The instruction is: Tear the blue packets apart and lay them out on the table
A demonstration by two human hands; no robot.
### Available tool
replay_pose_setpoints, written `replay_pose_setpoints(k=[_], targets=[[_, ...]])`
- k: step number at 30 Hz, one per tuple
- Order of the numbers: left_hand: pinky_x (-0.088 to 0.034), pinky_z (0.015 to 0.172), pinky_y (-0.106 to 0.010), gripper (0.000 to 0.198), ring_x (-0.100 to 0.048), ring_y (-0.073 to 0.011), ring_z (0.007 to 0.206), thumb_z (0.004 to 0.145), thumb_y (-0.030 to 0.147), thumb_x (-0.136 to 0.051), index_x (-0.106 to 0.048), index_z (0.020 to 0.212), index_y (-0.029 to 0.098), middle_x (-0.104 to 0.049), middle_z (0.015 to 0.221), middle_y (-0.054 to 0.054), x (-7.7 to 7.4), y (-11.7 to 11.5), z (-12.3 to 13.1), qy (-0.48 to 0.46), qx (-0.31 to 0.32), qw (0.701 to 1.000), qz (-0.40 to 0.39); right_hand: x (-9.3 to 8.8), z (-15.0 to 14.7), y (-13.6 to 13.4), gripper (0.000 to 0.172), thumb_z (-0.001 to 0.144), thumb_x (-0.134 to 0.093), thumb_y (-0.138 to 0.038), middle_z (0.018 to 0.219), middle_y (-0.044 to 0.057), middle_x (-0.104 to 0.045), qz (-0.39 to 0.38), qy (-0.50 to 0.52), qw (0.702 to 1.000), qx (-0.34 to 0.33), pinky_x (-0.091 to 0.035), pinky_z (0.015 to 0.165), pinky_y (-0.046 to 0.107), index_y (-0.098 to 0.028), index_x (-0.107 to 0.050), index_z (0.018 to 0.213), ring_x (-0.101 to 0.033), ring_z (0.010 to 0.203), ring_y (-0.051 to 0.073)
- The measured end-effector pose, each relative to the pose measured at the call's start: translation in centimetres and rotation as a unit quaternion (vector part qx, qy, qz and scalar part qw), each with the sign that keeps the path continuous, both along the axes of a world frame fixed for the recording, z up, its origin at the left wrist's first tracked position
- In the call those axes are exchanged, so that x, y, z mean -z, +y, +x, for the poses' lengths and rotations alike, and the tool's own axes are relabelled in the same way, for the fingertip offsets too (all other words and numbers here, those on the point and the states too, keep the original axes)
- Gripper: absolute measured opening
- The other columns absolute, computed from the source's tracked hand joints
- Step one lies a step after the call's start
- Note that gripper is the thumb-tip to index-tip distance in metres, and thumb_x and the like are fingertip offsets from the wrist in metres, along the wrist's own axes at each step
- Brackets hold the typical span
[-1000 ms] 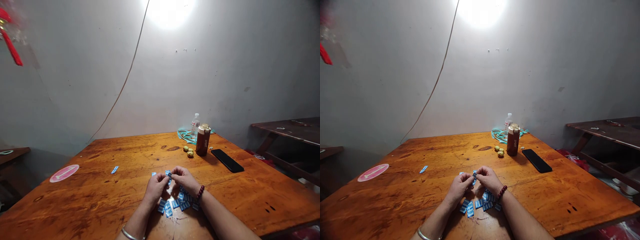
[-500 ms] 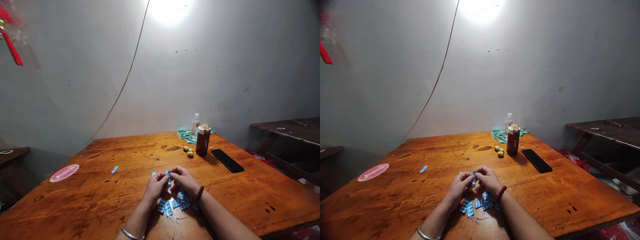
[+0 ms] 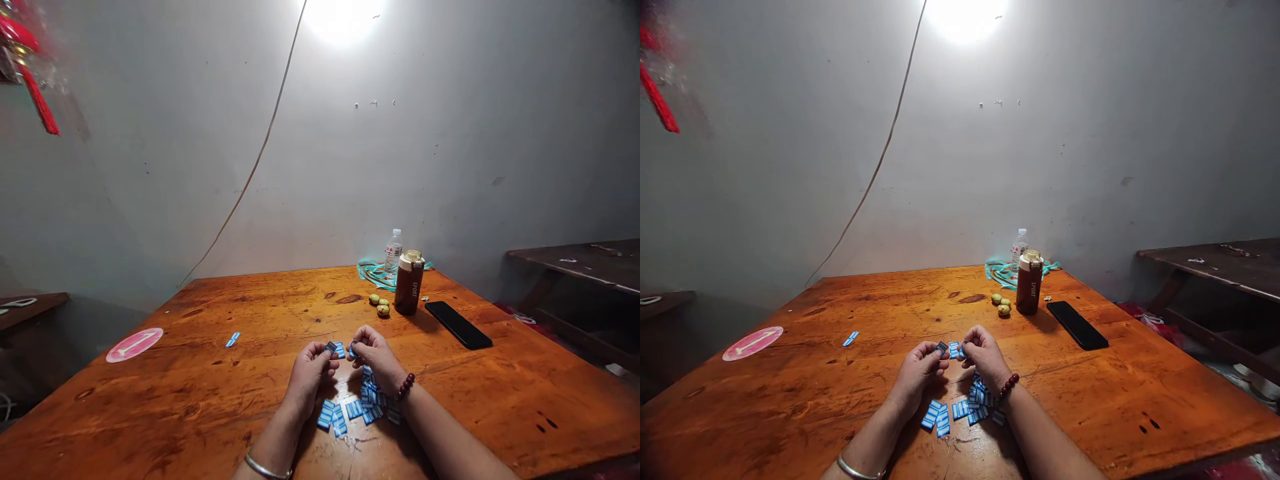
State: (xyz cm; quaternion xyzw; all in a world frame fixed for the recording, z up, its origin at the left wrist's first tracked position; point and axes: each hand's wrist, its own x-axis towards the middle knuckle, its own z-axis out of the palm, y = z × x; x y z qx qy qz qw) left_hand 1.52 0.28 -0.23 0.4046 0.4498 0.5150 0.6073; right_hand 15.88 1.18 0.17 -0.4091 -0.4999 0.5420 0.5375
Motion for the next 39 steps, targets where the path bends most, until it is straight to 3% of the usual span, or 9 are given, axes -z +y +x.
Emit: replay_pose_setpoints(k=[3,6,9,13,15,19,26,31,39], targets=[[-0.034,0.035,-0.014,0.024,-0.046,-0.0044,0.04,0.061,0.033,-0.064,-0.051,0.072,0.016,-0.057,0.06,0.002,-0.2,-0.1,0.1,0.01,-0.007,1.0,0.004,-0.2,0.3,-0.1,0.01,0.072,-0.048,-0.027,0.064,-0.003,-0.047,0.072,-0.074,0.995,-0.005,-0.037,0.046,0.02,-0.017,-0.05,0.076,-0.045,0.05,0.008],[-0.031,0.034,-0.014,0.024,-0.044,-0.0043,0.039,0.058,0.033,-0.065,-0.053,0.069,0.015,-0.053,0.056,0.004,-0.5,-0.2,0.1,0.028,-0.001,0.999,0.021,-0.5,0.4,-0.6,0.019,0.078,-0.042,-0.027,0.073,0.001,-0.05,0.157,-0.179,0.971,-0.03,-0.04,0.054,0.023,-0.017,-0.057,0.083,-0.047,0.058,0.01],[-0.03,0.034,-0.015,0.025,-0.044,-0.005,0.04,0.056,0.034,-0.065,-0.055,0.066,0.014,-0.051,0.052,0.004,-0.5,-0.2,0.1,0.053,0.001,0.998,0.037,-0.4,0.1,-1.1,0.025,0.08,-0.039,-0.024,0.079,0.002,-0.052,0.202,-0.232,0.951,-0.043,-0.041,0.057,0.023,-0.019,-0.054,0.099,-0.049,0.061,0.01],[-0.027,0.034,-0.016,0.025,-0.04,-0.0047,0.035,0.06,0.037,-0.061,-0.056,0.066,0.014,-0.047,0.046,0.005,0.1,-0.1,0.2,0.083,0.017,0.996,0.02,0.0,-0.3,-1.3,0.018,0.081,-0.039,-0.023,0.067,-0.002,-0.052,0.182,-0.235,0.954,-0.034,-0.037,0.047,0.02,-0.018,-0.049,0.096,-0.046,0.049,0.008],[-0.028,0.035,-0.016,0.023,-0.038,-0.0042,0.035,0.061,0.036,-0.061,-0.056,0.064,0.014,-0.045,0.045,0.006,0.5,0.1,0.2,0.092,0.043,0.994,0.028,0.0,-0.3,-1.3,0.012,0.08,-0.043,-0.024,0.065,-0.002,-0.053,0.195,-0.245,0.949,-0.034,-0.037,0.05,0.02,-0.017,-0.052,0.082,-0.047,0.053,0.008],[-0.028,0.039,-0.016,0.021,-0.04,-0.0038,0.039,0.061,0.032,-0.062,-0.058,0.062,0.012,-0.047,0.048,0.004,1.2,0.4,0.1,0.104,0.072,0.99,0.063,-0.6,-0.1,-1.4,0.018,0.081,-0.042,-0.025,0.067,0.0,-0.055,0.234,-0.286,0.928,-0.055,-0.037,0.06,0.021,-0.017,-0.056,0.073,-0.05,0.065,0.011],[-0.031,0.043,-0.015,0.025,-0.045,-0.0049,0.047,0.063,0.034,-0.062,-0.06,0.073,0.011,-0.054,0.058,0.001,0.3,0.1,0.2,0.025,0.102,0.994,0.034,-1.1,0.2,-1.7,0.024,0.081,-0.042,-0.023,0.072,0.0,-0.055,0.205,-0.307,0.928,-0.051,-0.037,0.059,0.022,-0.019,-0.047,0.103,-0.049,0.065,0.011],[-0.034,0.046,-0.017,0.025,-0.048,-0.0062,0.05,0.066,0.035,-0.058,-0.06,0.074,0.012,-0.056,0.064,0.0,-0.1,-0.2,0.1,-0.006,0.154,0.988,0.017,-0.3,0.6,-1.2,0.027,0.078,-0.044,-0.021,0.065,-0.003,-0.052,0.168,-0.315,0.929,-0.098,-0.032,0.05,0.019,-0.019,-0.047,0.104,-0.043,0.055,0.009],[-0.03,0.041,-0.017,0.031,-0.042,-0.0052,0.042,0.064,0.043,-0.059,-0.058,0.064,0.012,-0.049,0.051,0.004,0.2,-0.2,0.1,0.096,0.129,0.984,0.081,0.4,0.6,-0.7,0.024,0.075,-0.049,-0.024,0.058,-0.005,-0.044,0.16,-0.297,0.939,-0.067,-0.029,0.046,0.018,-0.018,-0.051,0.099,-0.038,0.051,0.008]])
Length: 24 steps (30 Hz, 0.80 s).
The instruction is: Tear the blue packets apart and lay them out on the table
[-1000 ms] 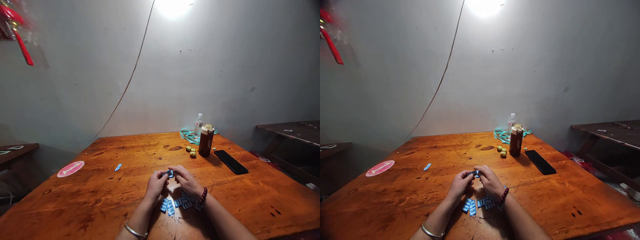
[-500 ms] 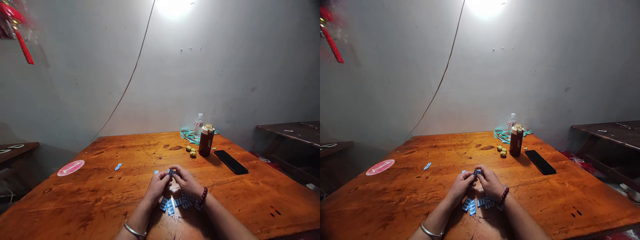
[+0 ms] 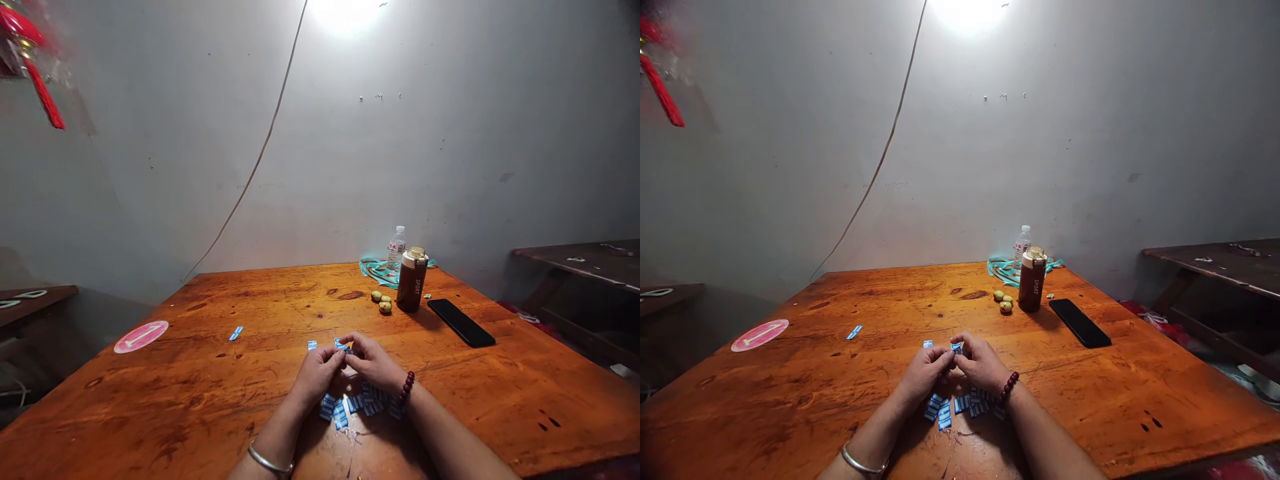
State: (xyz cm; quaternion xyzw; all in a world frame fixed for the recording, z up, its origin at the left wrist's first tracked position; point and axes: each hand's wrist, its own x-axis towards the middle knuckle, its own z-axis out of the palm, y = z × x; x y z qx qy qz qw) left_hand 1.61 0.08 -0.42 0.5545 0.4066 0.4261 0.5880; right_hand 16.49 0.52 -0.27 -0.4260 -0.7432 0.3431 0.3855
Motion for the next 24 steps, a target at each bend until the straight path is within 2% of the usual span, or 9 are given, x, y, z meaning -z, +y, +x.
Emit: replay_pose_setpoints(k=[5,9,13,17,21,24], targets=[[-0.034,0.042,-0.016,0.031,-0.046,-0.0049,0.045,0.064,0.043,-0.059,-0.057,0.07,0.013,-0.054,0.059,0.002,0.04,0.32,-0.16,-0.032,-0.048,0.997,-0.045,-0.39,-0.04,0.01,0.023,0.075,-0.051,-0.037,0.065,-0.002,-0.051,-0.018,0.068,0.998,0.001,-0.035,0.052,0.019,-0.015,-0.055,0.082,-0.044,0.059,0.009],[-0.035,0.043,-0.015,0.031,-0.048,-0.0048,0.047,0.064,0.041,-0.061,-0.057,0.072,0.012,-0.056,0.061,0.0,-0.18,0.2,-0.1,-0.038,-0.044,0.996,-0.064,-0.22,0.0,0.36,0.024,0.074,-0.053,-0.037,0.068,0.0,-0.055,-0.026,0.103,0.994,0.012,-0.038,0.057,0.021,-0.014,-0.057,0.071,-0.048,0.064,0.01],[-0.035,0.044,-0.015,0.031,-0.049,-0.0052,0.048,0.063,0.04,-0.062,-0.057,0.076,0.012,-0.057,0.062,-0.001,-0.11,0.09,0.01,-0.046,-0.044,0.995,-0.074,-0.23,-0.12,0.49,0.025,0.074,-0.052,-0.037,0.063,-0.001,-0.052,-0.031,0.107,0.993,0.043,-0.036,0.054,0.02,-0.013,-0.057,0.068,-0.045,0.059,0.01],[-0.035,0.044,-0.016,0.03,-0.05,-0.0058,0.049,0.064,0.038,-0.062,-0.057,0.078,0.012,-0.056,0.062,0.0,0.22,0.14,0.04,-0.065,-0.017,0.995,-0.076,-0.44,-0.21,0.31,0.027,0.076,-0.049,-0.038,0.061,-0.002,-0.05,-0.015,0.094,0.994,0.052,-0.034,0.052,0.019,-0.013,-0.055,0.067,-0.043,0.057,0.009],[-0.035,0.046,-0.017,0.029,-0.051,-0.0068,0.05,0.065,0.038,-0.061,-0.058,0.079,0.013,-0.056,0.063,-0.001,0.33,0.13,0.0,-0.064,0.006,0.996,-0.058,-0.56,-0.11,0.13,0.028,0.079,-0.044,-0.037,0.061,-0.002,-0.048,0.017,0.06,0.997,0.055,-0.034,0.053,0.02,-0.014,-0.053,0.067,-0.042,0.058,0.009],[-0.037,0.052,-0.019,0.027,-0.051,-0.0091,0.055,0.066,0.038,-0.059,-0.061,0.076,0.013,-0.058,0.063,-0.001,0.21,0.1,-0.08,-0.01,-0.001,1.0,0.017,-0.71,0.02,0.03,0.029,0.08,-0.042,-0.037,0.06,-0.002,-0.048,0.036,0.028,0.997,0.055,-0.034,0.052,0.02,-0.015,-0.051,0.065,-0.042,0.057,0.009]])
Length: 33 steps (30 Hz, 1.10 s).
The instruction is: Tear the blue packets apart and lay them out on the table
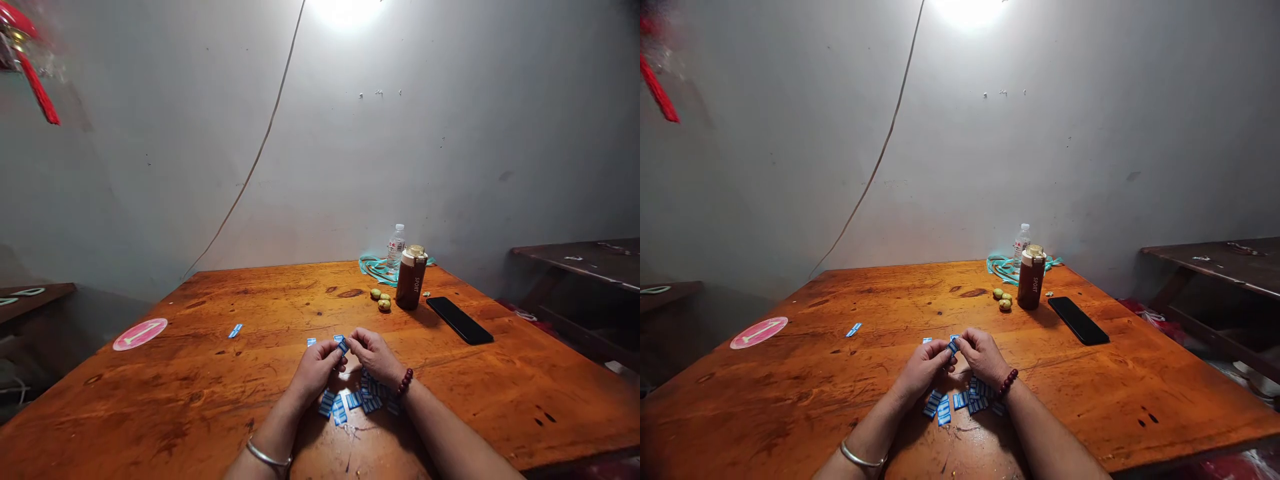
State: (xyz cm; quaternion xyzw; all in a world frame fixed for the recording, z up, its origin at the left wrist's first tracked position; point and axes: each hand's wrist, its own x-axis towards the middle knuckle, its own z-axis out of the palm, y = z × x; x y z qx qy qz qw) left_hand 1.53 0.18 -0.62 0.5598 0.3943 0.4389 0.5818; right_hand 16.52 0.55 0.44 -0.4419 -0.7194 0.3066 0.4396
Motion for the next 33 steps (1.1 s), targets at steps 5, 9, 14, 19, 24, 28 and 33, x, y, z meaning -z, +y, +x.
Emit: replay_pose_setpoints(k=[5,9,14,19,24,28,33], targets=[[-0.039,0.058,-0.022,0.025,-0.052,-0.0132,0.063,0.068,0.036,-0.057,-0.064,0.075,0.013,-0.061,0.068,-0.003,-0.3,0.2,-0.3,0.09,-0.045,0.989,0.109,-0.1,0.1,-0.1,0.029,0.081,-0.042,-0.037,0.059,-0.002,-0.047,0.034,-0.054,0.998,0.0,-0.032,0.052,0.02,-0.015,-0.051,0.064,-0.04,0.056,0.009],[-0.039,0.06,-0.023,0.023,-0.053,-0.0144,0.065,0.07,0.033,-0.054,-0.065,0.073,0.014,-0.063,0.068,-0.003,-0.4,0.2,-0.5,0.12,-0.044,0.982,0.137,0.3,0.1,-0.1,0.03,0.081,-0.042,-0.036,0.056,-0.003,-0.044,0.056,-0.081,0.995,0.008,-0.03,0.05,0.02,-0.016,-0.049,0.06,-0.038,0.054,0.009],[-0.038,0.057,-0.021,0.022,-0.052,-0.0127,0.061,0.068,0.033,-0.055,-0.066,0.07,0.014,-0.062,0.064,-0.002,-0.4,0.3,-0.7,0.126,-0.042,0.982,0.135,0.4,0.0,0.0,0.028,0.082,-0.042,-0.035,0.058,-0.002,-0.046,0.063,-0.075,0.995,0.013,-0.031,0.051,0.02,-0.016,-0.051,0.063,-0.04,0.055,0.009],[-0.035,0.05,-0.019,0.025,-0.046,-0.0084,0.051,0.063,0.037,-0.06,-0.063,0.07,0.013,-0.055,0.056,0.002,-0.6,1.3,-1.8,0.018,-0.185,0.98,0.073,0.2,-0.1,-0.4,0.017,0.079,-0.047,-0.03,0.067,0.0,-0.053,0.061,-0.08,0.995,-0.001,-0.034,0.057,0.021,-0.016,-0.055,0.074,-0.045,0.062,0.011],[-0.038,0.051,-0.019,0.028,-0.046,-0.0076,0.052,0.061,0.039,-0.061,-0.061,0.073,0.014,-0.055,0.06,0.002,-0.7,1.7,-2.6,-0.028,-0.229,0.972,0.047,0.3,-1.2,-1.9,0.017,0.068,-0.059,-0.033,0.073,0.001,-0.054,0.075,-0.213,0.966,-0.123,-0.033,0.059,0.023,-0.019,-0.06,0.077,-0.046,0.066,0.012],[-0.038,0.051,-0.019,0.03,-0.047,-0.0079,0.053,0.059,0.04,-0.062,-0.061,0.073,0.013,-0.055,0.061,0.001,-0.7,1.5,-2.3,-0.028,-0.215,0.975,0.055,0.6,-2.4,-2.7,0.025,0.06,-0.066,-0.036,0.076,0.002,-0.054,0.107,-0.275,0.946,-0.132,-0.032,0.067,0.027,-0.02,-0.062,0.078,-0.045,0.074,0.016],[-0.038,0.05,-0.019,0.029,-0.047,-0.0072,0.052,0.059,0.039,-0.063,-0.061,0.073,0.013,-0.055,0.06,0.001,-0.8,1.2,-2.0,-0.034,-0.195,0.98,0.032,1.1,-2.4,-2.1,0.005,0.069,-0.055,-0.019,0.072,0.0,-0.057,0.038,-0.191,0.969,-0.152,-0.035,0.065,0.024,-0.018,-0.06,0.071,-0.048,0.07,0.013]])
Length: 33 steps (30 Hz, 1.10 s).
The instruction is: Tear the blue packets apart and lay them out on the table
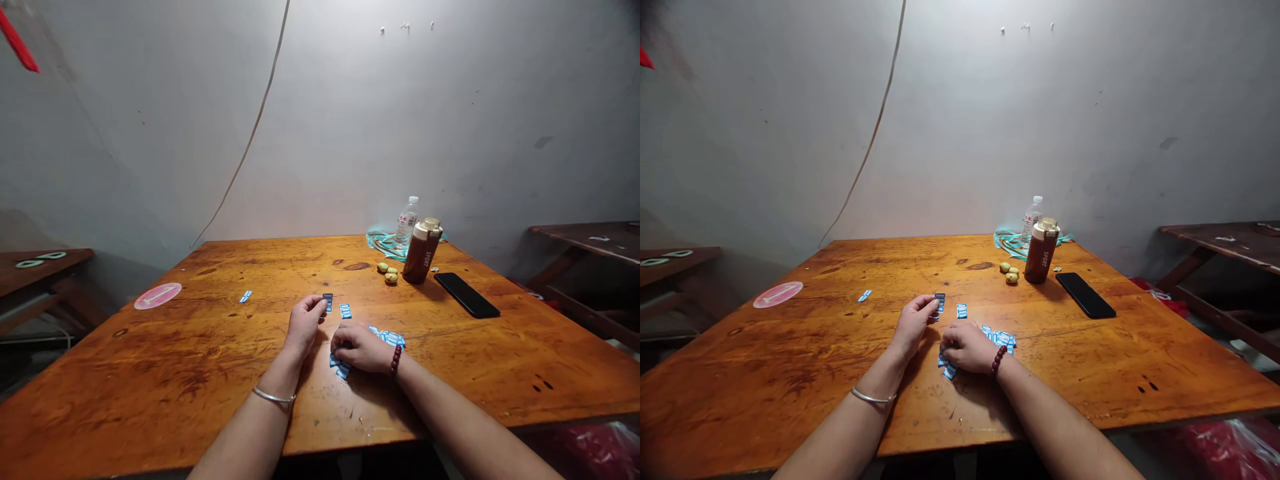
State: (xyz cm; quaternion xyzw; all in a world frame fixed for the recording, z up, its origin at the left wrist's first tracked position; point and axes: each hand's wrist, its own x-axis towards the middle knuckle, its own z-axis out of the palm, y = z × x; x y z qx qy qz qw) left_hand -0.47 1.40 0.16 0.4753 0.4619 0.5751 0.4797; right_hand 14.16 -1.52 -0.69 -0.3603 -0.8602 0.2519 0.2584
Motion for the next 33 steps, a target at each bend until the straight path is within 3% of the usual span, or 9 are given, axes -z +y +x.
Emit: replay_pose_setpoints(k=[4,10,16,22,28,33], targets=[[-0.039,0.05,-0.018,0.025,-0.049,-0.0072,0.051,0.059,0.034,-0.064,-0.06,0.071,0.013,-0.055,0.059,0.001,0.1,-0.2,0.1,-0.012,0.036,0.998,-0.04,-0.4,0.8,0.7,0.012,0.075,-0.046,-0.018,0.067,-0.001,-0.056,-0.08,0.114,0.989,0.051,-0.038,0.058,0.02,-0.016,-0.058,0.073,-0.048,0.061,0.01],[-0.035,0.042,-0.017,0.027,-0.046,-0.0066,0.045,0.059,0.036,-0.065,-0.062,0.068,0.011,-0.057,0.057,-0.002,0.2,-1.0,1.0,0.012,0.116,0.991,-0.062,-1.3,1.2,1.1,0.012,0.075,-0.047,-0.025,0.064,-0.002,-0.052,-0.07,0.222,0.965,0.118,-0.039,0.056,0.02,-0.015,-0.052,0.069,-0.047,0.06,0.009],[-0.035,0.045,-0.016,0.025,-0.049,-0.0061,0.048,0.057,0.032,-0.067,-0.062,0.07,0.011,-0.057,0.059,-0.002,-0.1,-1.4,1.4,-0.029,0.176,0.978,-0.113,-0.6,1.2,1.3,0.012,0.075,-0.05,-0.028,0.067,-0.002,-0.052,-0.068,0.224,0.965,0.122,-0.039,0.057,0.021,-0.016,-0.051,0.073,-0.047,0.062,0.01],[-0.028,0.041,-0.015,0.028,-0.044,-0.0043,0.043,0.06,0.036,-0.065,-0.061,0.071,0.011,-0.055,0.056,-0.001,0.1,-1.3,1.0,-0.011,0.211,0.967,-0.143,-0.4,1.4,1.5,0.012,0.074,-0.051,-0.027,0.068,-0.001,-0.054,-0.063,0.203,0.969,0.123,-0.038,0.056,0.02,-0.016,-0.053,0.075,-0.048,0.062,0.01],[-0.029,0.044,-0.016,0.028,-0.042,-0.0044,0.045,0.065,0.04,-0.06,-0.06,0.067,0.011,-0.053,0.055,0.0,-0.2,-1.5,0.9,-0.01,0.246,0.961,-0.123,-0.2,1.7,1.8,0.013,0.072,-0.053,-0.025,0.06,-0.004,-0.049,-0.085,0.19,0.969,0.132,-0.035,0.052,0.019,-0.016,-0.055,0.081,-0.043,0.055,0.009],[-0.028,0.043,-0.016,0.026,-0.041,-0.0043,0.044,0.062,0.035,-0.064,-0.062,0.069,0.01,-0.053,0.053,0.001,-0.4,-1.5,1.0,0.021,0.248,0.963,-0.098,-0.1,1.8,1.8,0.021,0.072,-0.054,-0.027,0.059,-0.005,-0.045,-0.081,0.188,0.97,0.132,-0.033,0.049,0.018,-0.017,-0.053,0.091,-0.041,0.054,0.008]])
